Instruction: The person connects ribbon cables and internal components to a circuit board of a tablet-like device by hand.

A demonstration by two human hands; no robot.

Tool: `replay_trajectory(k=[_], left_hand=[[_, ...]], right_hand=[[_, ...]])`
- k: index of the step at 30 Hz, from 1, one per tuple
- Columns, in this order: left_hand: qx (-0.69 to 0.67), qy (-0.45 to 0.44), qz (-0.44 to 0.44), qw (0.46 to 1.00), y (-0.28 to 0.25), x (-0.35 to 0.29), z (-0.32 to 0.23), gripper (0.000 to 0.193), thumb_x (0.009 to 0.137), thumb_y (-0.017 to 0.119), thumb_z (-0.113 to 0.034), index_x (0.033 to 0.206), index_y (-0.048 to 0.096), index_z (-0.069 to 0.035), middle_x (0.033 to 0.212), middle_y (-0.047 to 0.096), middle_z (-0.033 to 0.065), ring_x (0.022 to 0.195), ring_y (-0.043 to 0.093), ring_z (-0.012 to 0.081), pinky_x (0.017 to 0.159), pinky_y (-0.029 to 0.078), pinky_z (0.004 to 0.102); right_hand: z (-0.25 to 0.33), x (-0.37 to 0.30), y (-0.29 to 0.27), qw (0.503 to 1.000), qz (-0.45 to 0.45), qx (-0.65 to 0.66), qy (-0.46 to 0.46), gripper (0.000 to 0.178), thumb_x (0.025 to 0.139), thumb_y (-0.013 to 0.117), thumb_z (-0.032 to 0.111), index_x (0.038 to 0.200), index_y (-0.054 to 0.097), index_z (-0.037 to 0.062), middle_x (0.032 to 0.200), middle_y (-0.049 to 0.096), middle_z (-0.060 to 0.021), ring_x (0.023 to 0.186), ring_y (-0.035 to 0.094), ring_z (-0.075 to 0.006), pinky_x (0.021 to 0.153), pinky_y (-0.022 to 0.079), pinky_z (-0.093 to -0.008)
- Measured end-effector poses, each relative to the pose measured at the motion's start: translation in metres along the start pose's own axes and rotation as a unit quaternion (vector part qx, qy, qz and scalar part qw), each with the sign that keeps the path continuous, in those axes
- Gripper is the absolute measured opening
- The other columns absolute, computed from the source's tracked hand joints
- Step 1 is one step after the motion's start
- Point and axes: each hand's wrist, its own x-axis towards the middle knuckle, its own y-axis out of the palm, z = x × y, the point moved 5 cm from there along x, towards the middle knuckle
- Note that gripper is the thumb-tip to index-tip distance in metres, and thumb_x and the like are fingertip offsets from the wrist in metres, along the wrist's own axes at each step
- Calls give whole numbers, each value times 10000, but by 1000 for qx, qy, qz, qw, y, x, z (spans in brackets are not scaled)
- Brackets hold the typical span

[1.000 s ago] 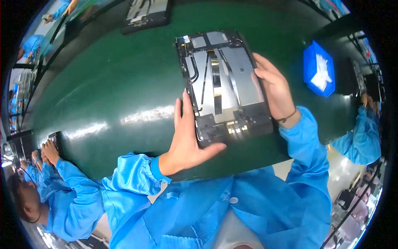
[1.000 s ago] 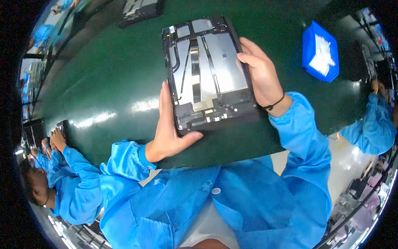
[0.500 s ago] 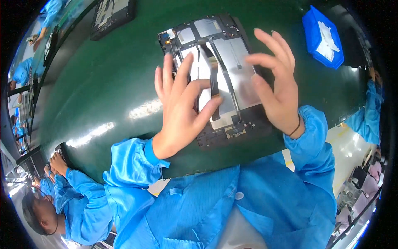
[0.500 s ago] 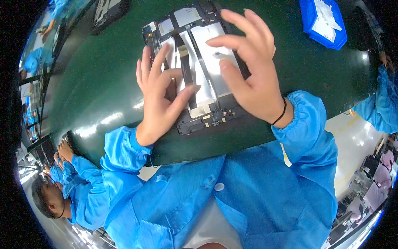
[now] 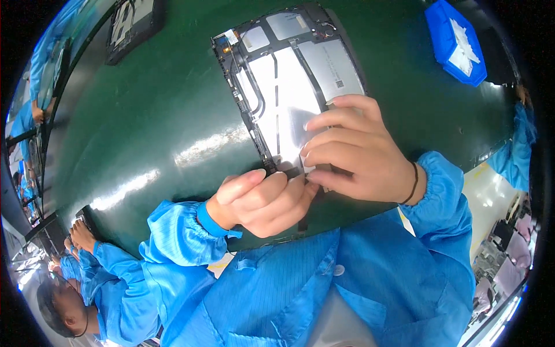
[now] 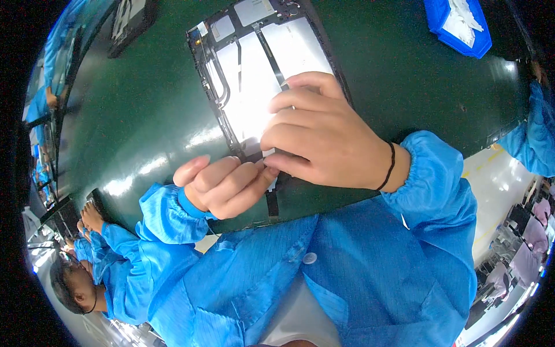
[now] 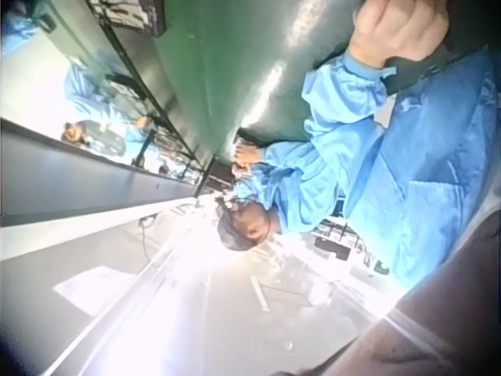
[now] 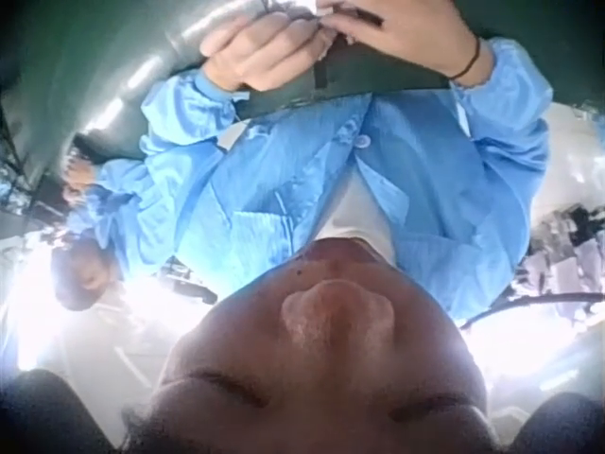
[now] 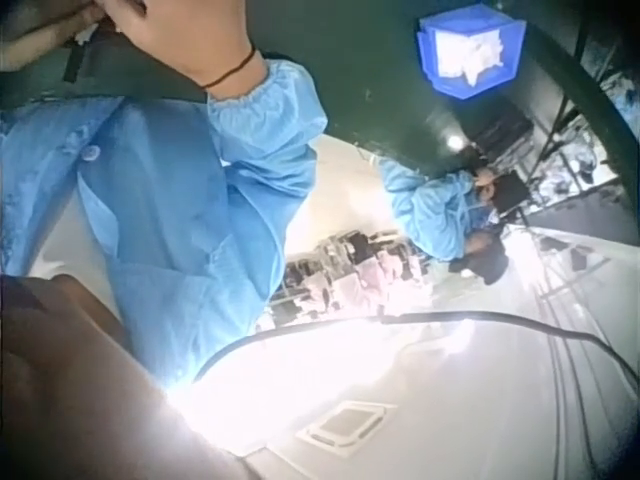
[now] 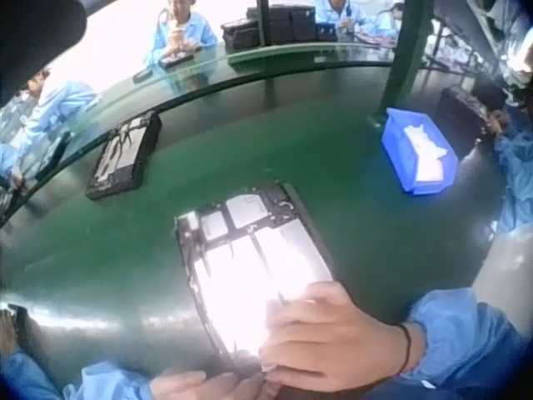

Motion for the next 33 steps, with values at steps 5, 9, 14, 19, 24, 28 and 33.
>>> replay_trajectory(k=[5, 9, 14, 19, 24, 28, 33], left_hand=[[-2, -16, 23, 1000, 0, 1, 1, 154, 680, 721, -248, 827, 719, -293, 891, 634, -116, 847, 539, 83, 950, 311, 330], [0, -20, 44, 999, 2, 5, 4, 158, 678, 708, -245, 831, 721, -283, 867, 634, -111, 840, 539, 82, 949, 310, 329], [3, 1, 36, 999, 6, 10, 3, 180, 678, 703, -242, 850, 730, -288, 863, 633, -116, 834, 543, 82, 948, 306, 329], [-99, -39, 10, 994, 1, 8, 7, 250, 640, 748, -198, 878, 745, -274, 844, 623, -89, 831, 561, 113, 974, 301, 378], [-224, -265, 24, 938, 31, 20, 49, 195, 598, 787, -124, 775, 714, -161, 784, 590, -31, 852, 560, 166, 1004, 294, 428], [-236, -348, -12, 907, 47, 11, 69, 158, 653, 820, -137, 712, 678, -101, 810, 619, -19, 849, 558, 183, 980, 297, 411], [-215, -325, -11, 921, 50, 18, 70, 132, 662, 813, -133, 727, 698, -126, 840, 630, -40, 911, 546, 183, 993, 280, 431]], right_hand=[[-2, 1, -3, 1000, -5, -1, -17, 187, 731, 756, 220, 833, 618, 144, 840, 612, 7, 1013, 583, -191, 1005, 347, -435], [-6, 4, -6, 999, 33, 21, 8, 202, 693, 781, 173, 853, 663, 133, 928, 695, 26, 1083, 593, -196, 1020, 344, -451], [-7, 4, -8, 1000, 17, -15, -5, 163, 735, 751, 177, 861, 656, 135, 939, 686, 24, 1074, 591, -203, 1005, 352, -455], [-25, 19, -41, 979, -82, -171, 72, 90, 776, 685, 91, 850, 642, 118, 966, 649, -44, 1010, 592, -259, 949, 393, -395], [-88, -53, -165, 868, -362, -275, 202, 237, 888, 700, 263, 1067, 734, 111, 1012, 716, -53, 947, 663, -137, 843, 494, -221], [-94, -50, -170, 838, -369, -357, 186, 290, 881, 695, 328, 1108, 726, 151, 1084, 706, -56, 1005, 663, -174, 879, 497, -248], [-94, -50, -158, 828, -318, -436, 153, 353, 884, 674, 367, 1176, 689, 169, 1159, 680, -71, 1057, 642, -223, 918, 493, -307]])
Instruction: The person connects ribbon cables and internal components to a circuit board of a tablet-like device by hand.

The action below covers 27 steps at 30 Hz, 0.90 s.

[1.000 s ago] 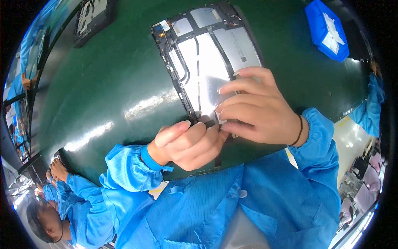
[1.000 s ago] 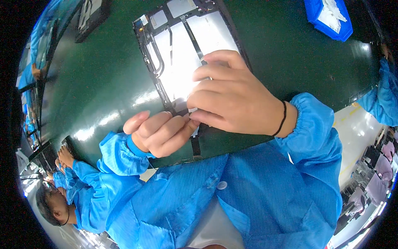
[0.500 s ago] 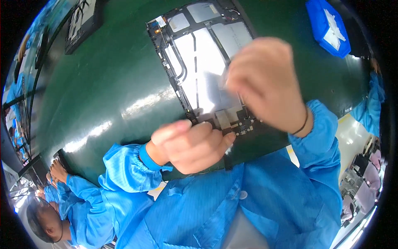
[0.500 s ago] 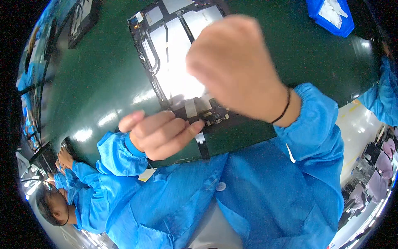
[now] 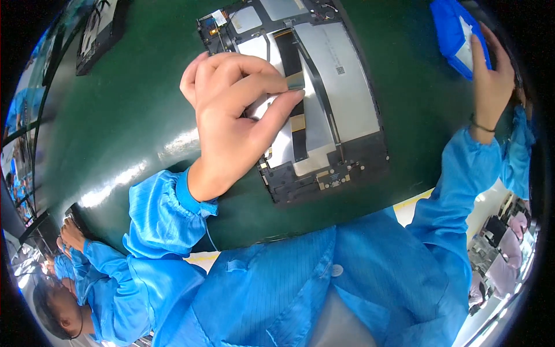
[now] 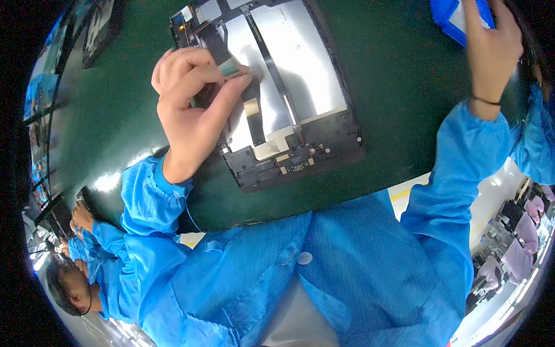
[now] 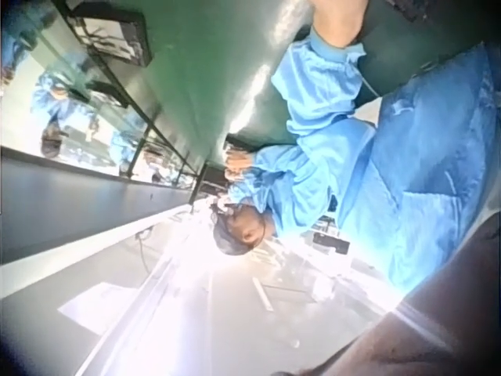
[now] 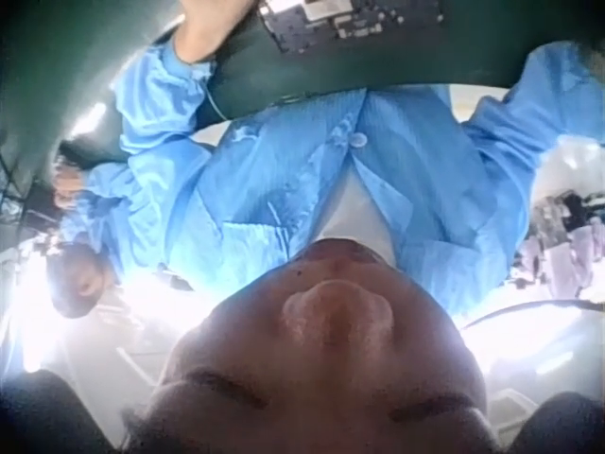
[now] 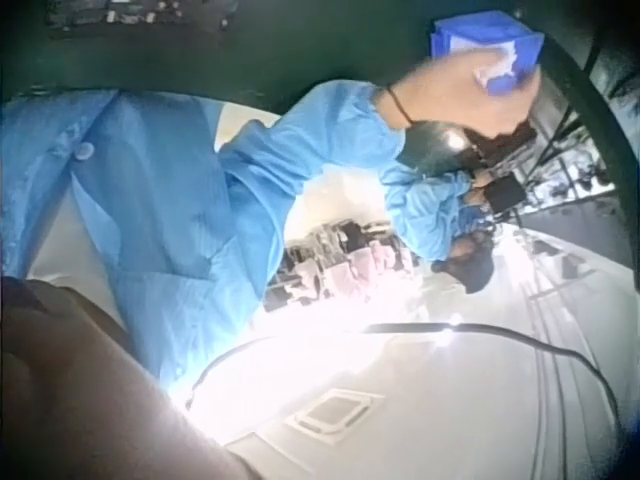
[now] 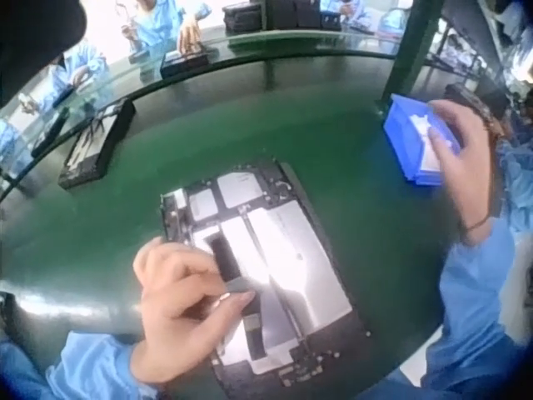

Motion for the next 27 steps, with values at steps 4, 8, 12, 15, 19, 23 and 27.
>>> replay_trajectory(k=[4, 8, 12, 15, 19, 23, 27], left_hand=[[61, 33, 24, 997, 5, 2, -4, 191, 642, 824, -149, 709, 658, -85, 862, 597, 12, 939, 566, 213, 987, 316, 415], [87, 26, 10, 996, -2, -3, 2, 201, 632, 826, -165, 702, 654, -88, 863, 596, 11, 946, 568, 207, 989, 314, 426], [77, 17, 9, 997, 3, -2, 2, 204, 621, 825, -165, 696, 649, -93, 869, 597, 13, 949, 565, 213, 985, 317, 421], [82, 25, 6, 996, 0, -2, 1, 208, 612, 824, -165, 696, 647, -94, 873, 596, 22, 939, 561, 224, 972, 324, 417], [83, 33, 11, 996, 0, -1, -1, 216, 599, 823, -166, 699, 647, -92, 884, 597, 37, 915, 553, 237, 945, 339, 406], [75, 34, 10, 997, 2, -1, 3, 221, 597, 827, -165, 701, 647, -90, 889, 596, 37, 912, 547, 243, 932, 346, 394], [122, 29, 52, 991, 1, 5, -9, 210, 598, 829, -147, 717, 665, -92, 961, 637, 58, 965, 554, 257, 919, 353, 378]], right_hand=[[82, -14, 4, 940, 195, 213, -181, 297, 826, 675, 223, 1101, 682, 109, 1186, 665, -62, 1092, 608, -286, 954, 449, -396], [149, -54, 10, 846, 265, 328, -326, 227, 764, 661, 186, 984, 685, 134, 1176, 666, -12, 1137, 584, -293, 937, 416, -442], [161, -70, 5, 801, 297, 398, -335, 161, 776, 642, 250, 895, 679, 149, 1178, 666, 8, 1167, 578, -268, 910, 408, -427], [163, -72, 4, 789, 305, 422, -327, 165, 786, 630, 283, 872, 679, 151, 1175, 669, 10, 1175, 582, -256, 913, 398, -415], [162, -72, 5, 786, 316, 413, -334, 184, 808, 602, 305, 887, 674, 155, 1168, 673, 14, 1173, 587, -253, 924, 386, -416], [164, -72, 3, 781, 336, 410, -331, 191, 842, 570, 321, 884, 665, 161, 1170, 674, 19, 1174, 588, -249, 917, 385, -411], [164, -77, 5, 797, 336, 366, -344, 259, 901, 523, 382, 933, 649, 157, 1183, 673, 16, 1225, 552, -290, 990, 330, -450]])
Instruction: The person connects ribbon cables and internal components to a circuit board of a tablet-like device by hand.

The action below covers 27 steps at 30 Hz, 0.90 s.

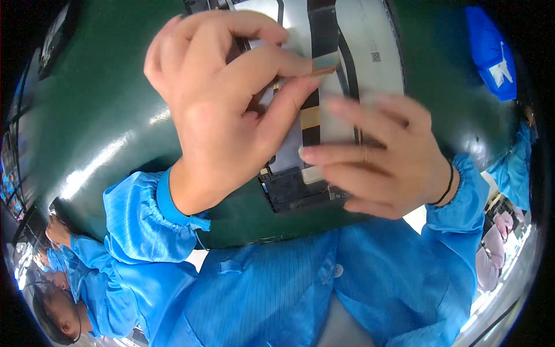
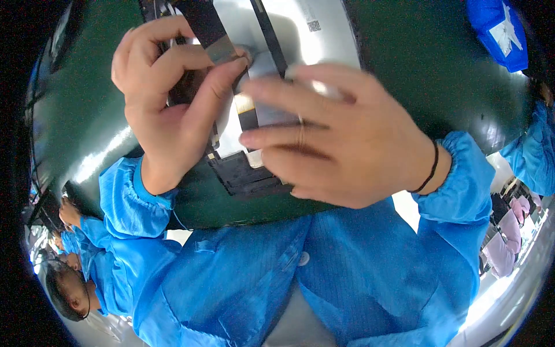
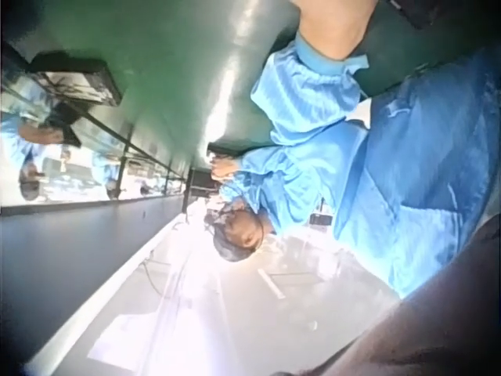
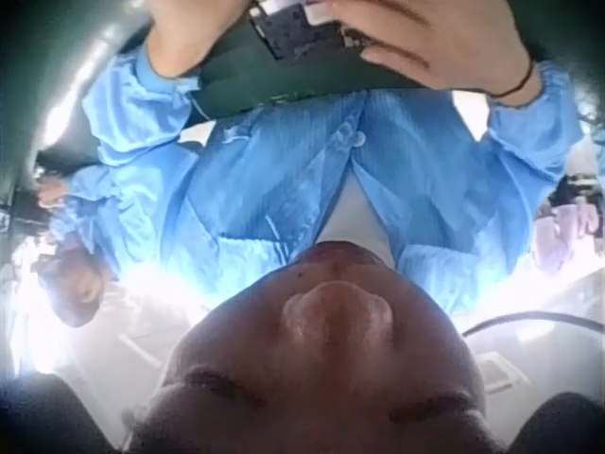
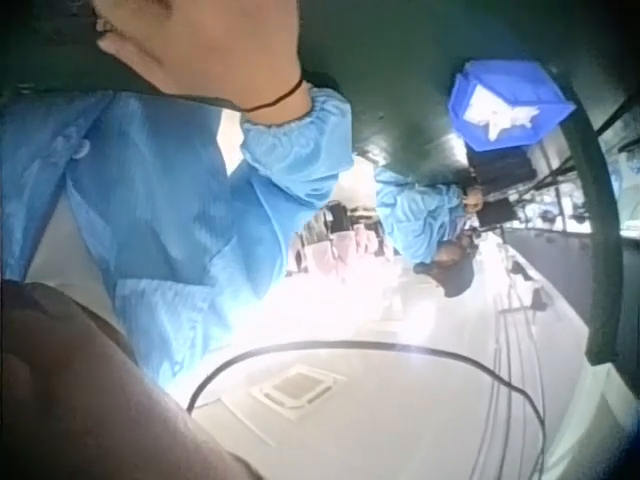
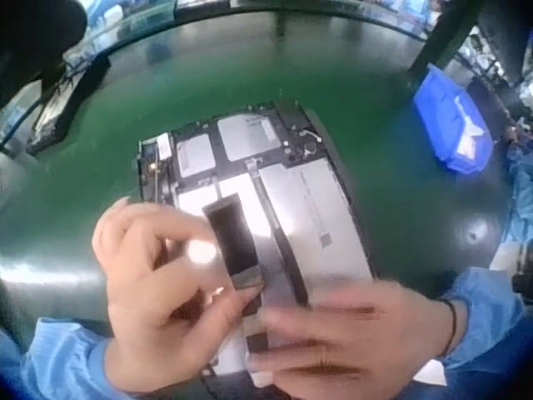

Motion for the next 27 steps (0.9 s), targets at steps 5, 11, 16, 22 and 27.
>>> replay_trajectory(k=[5, 11, 16, 22, 27], left_hand=[[20, -59, 41, 997, 0, 3, -7, 256, 620, 805, -115, 818, 646, -77, 1028, 625, 82, 1025, 534, 270, 933, 351, 371], [-27, -154, 17, 988, -6, 2, -1, 370, 662, 755, -62, 992, 588, -45, 1098, 571, 111, 1085, 490, 280, 972, 338, 364], [-81, -226, 5, 971, -9, -9, 3, 474, 697, 714, -18, 1138, 539, -18, 1157, 525, 136, 1135, 454, 289, 1004, 328, 359], [-67, -216, 8, 974, -18, -21, 15, 414, 730, 690, -25, 1126, 571, -36, 1246, 480, 168, 1189, 414, 299, 1031, 303, 375], [33, -170, 23, 985, -28, -20, 9, 263, 738, 687, -48, 995, 635, -75, 1238, 503, 176, 1216, 391, 334, 1044, 257, 426]], right_hand=[[-23, 10, -5, 996, 61, -10, 63, 485, 976, 334, 529, 1110, 587, 137, 1230, 655, 9, 1330, 431, -376, 1100, 140, -537], [-7, 2, -4, 996, 92, 2, -12, 474, 990, 328, 497, 1134, 597, 134, 1292, 617, -6, 1335, 428, -353, 1098, 156, -514], [-25, 34, -15, 994, 69, -75, 49, 327, 993, 429, 339, 1056, 644, 101, 1195, 650, -59, 1266, 500, -325, 1077, 247, -444], [-19, 44, -21, 971, -16, 10, 237, 216, 843, 638, 166, 1034, 648, 66, 1244, 622, -119, 1313, 405, -385, 1068, 233, -502], [-16, 35, -12, 939, -43, 14, 342, 72, 822, 654, 129, 889, 681, 121, 1307, 586, -145, 1355, 341, -433, 1090, 191, -479]])
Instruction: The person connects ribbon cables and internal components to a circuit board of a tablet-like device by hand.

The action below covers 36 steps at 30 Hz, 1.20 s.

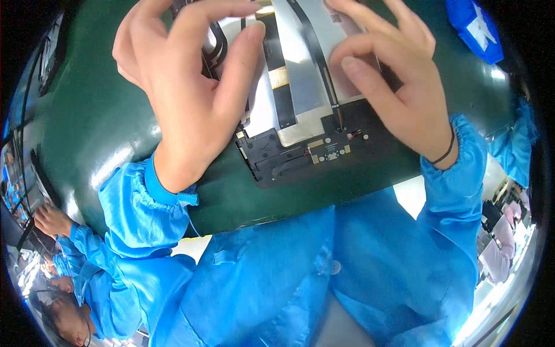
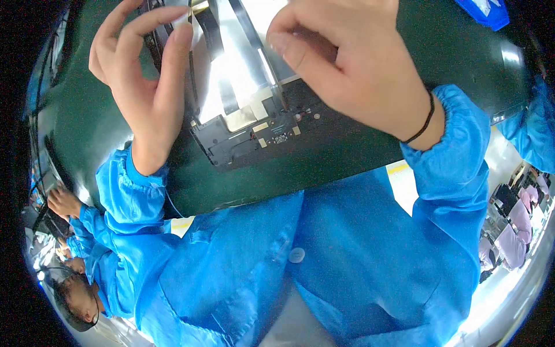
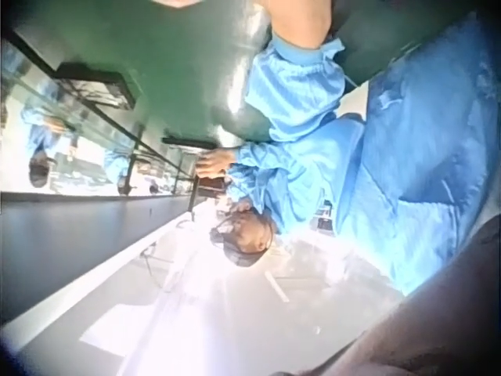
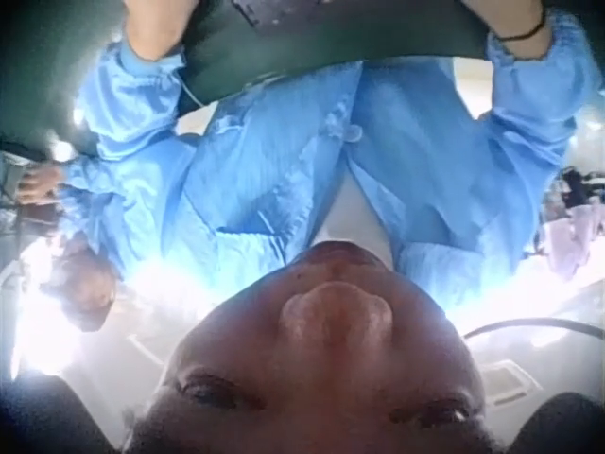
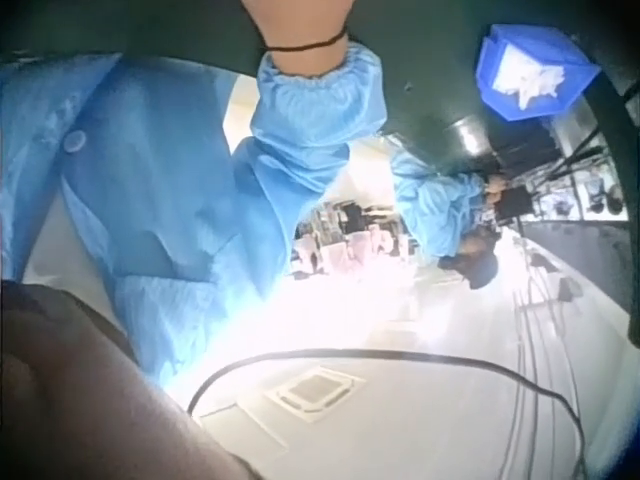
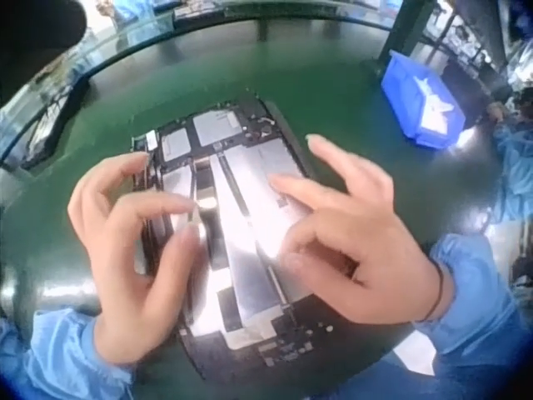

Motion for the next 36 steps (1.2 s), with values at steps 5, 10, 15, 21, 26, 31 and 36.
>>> replay_trajectory(k=[5, 10, 15, 21, 26, 31, 36], left_hand=[[3, 40, 6, 999, -4, 0, 2, 163, 717, 726, -132, 865, 670, -92, 1234, 529, 168, 1219, 399, 360, 1031, 249, 458], [-19, 114, -43, 992, -9, -10, 5, 191, 651, 786, -136, 810, 687, -99, 1133, 604, 120, 1136, 478, 320, 973, 311, 411], [-12, 224, -66, 972, -1, -8, -12, 228, 610, 837, -208, 808, 724, -199, 1073, 663, 55, 1133, 509, 294, 979, 333, 395], [148, 454, -322, 818, -2, -59, -12, 239, 613, 680, -458, 848, 712, -439, 780, 568, -159, 961, 488, 127, 1032, 285, 399], [143, 439, -391, 796, 9, -51, -20, 155, 592, 647, -459, 735, 695, -424, 709, 525, -150, 865, 484, 111, 969, 325, 383], [140, 476, -402, 770, 10, -54, -16, 123, 592, 630, -466, 675, 677, -389, 693, 514, -142, 821, 485, 108, 937, 339, 380], [124, 507, -402, 752, 9, -51, -15, 111, 637, 611, -457, 650, 660, -359, 672, 512, -130, 798, 479, 104, 940, 342, 380]], right_hand=[[3, 4, 7, 994, 17, 104, 30, 88, 833, 646, 92, 902, 699, 102, 1287, 597, -153, 1337, 373, -419, 1105, 208, -487], [8, 8, 6, 977, -111, 180, -41, 86, 848, 621, 72, 889, 696, 85, 1191, 641, -164, 1207, 513, -318, 1112, 250, -465], [-31, 1, -2, 978, -113, 149, -97, 174, 938, 539, 174, 1005, 654, 61, 1103, 656, -93, 1173, 550, -274, 978, 377, -380], [6, -2, 11, 967, 27, 163, -196, 163, 771, 673, 71, 934, 681, 74, 972, 662, -80, 1000, 596, -246, 961, 387, -381], [4, -7, 7, 968, 3, 144, -204, 184, 724, 730, 93, 904, 696, 110, 948, 677, -73, 986, 619, -242, 994, 365, -405], [6, -3, 10, 967, 9, 135, -218, 135, 736, 742, 111, 866, 702, 108, 915, 690, -68, 947, 637, -233, 1001, 365, -417], [7, -2, 14, 968, 17, 129, -212, 88, 760, 726, 91, 846, 707, 100, 928, 692, -79, 940, 638, -233, 1003, 363, -405]])
